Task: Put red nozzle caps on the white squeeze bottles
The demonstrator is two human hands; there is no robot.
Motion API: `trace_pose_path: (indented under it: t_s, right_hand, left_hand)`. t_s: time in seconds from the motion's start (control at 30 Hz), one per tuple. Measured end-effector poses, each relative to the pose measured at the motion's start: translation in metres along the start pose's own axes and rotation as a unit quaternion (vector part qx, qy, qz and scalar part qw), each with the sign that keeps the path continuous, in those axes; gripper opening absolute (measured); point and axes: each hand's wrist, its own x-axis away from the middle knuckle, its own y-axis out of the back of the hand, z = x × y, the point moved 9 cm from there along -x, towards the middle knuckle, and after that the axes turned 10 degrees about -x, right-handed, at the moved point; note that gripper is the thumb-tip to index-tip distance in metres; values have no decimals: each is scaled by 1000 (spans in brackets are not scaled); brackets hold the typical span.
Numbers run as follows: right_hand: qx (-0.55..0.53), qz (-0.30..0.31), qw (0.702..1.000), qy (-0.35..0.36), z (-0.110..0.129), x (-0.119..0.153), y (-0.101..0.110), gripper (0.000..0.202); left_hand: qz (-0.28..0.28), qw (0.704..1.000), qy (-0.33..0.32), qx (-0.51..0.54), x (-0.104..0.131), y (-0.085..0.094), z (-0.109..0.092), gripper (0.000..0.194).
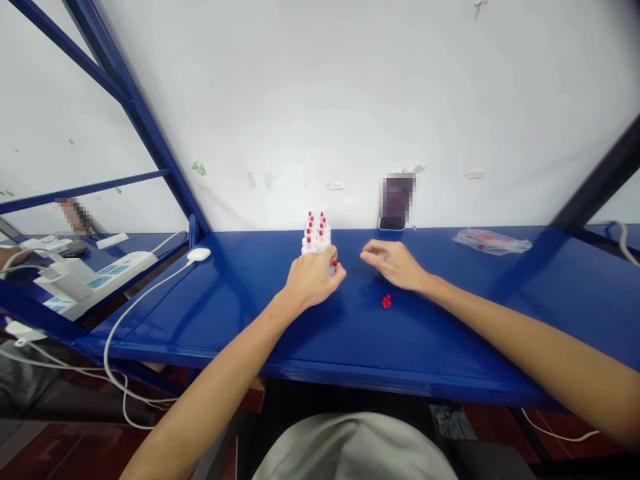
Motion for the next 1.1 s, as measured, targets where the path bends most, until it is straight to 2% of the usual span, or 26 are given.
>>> trace_pose_path:
  t_s: [0.13,0.27,0.33,0.4,0.47,0.53,0.6,0.8,1.1]
  right_hand:
    - [11,-78,997,-14,-10,0,18,36]
    - [-21,-151,988,23,-6,4,31,31]
    - [-47,-160,985,46,-5,6,34,27]
    - [-80,-149,984,46,-8,5,33,25]
    - [-113,-137,984,24,-15,3,29,27]
    - [-128,-122,984,1,-22,1,24,30]
    - [-127,-104,986,-13,-26,-2,18,32]
    - [-79,-52,995,-27,-27,-5,6,36]
    - [-55,-30,997,-36,-24,-6,1,42]
  left_hand:
    - [87,989,-7,-120,3,-17,5,25]
    - [85,983,19,-163,3,-16,4,31]
    - [79,985,18,-155,4,-15,0,32]
    - [70,990,-14,-118,4,-14,-11,31]
    - [69,992,-96,-48,7,-17,-30,29]
    - [73,978,-195,30,15,-20,-52,29]
    - [77,961,-253,80,20,-22,-66,32]
    - [98,954,-252,132,16,-32,-75,31]
    - [99,956,-228,154,7,-34,-83,32]
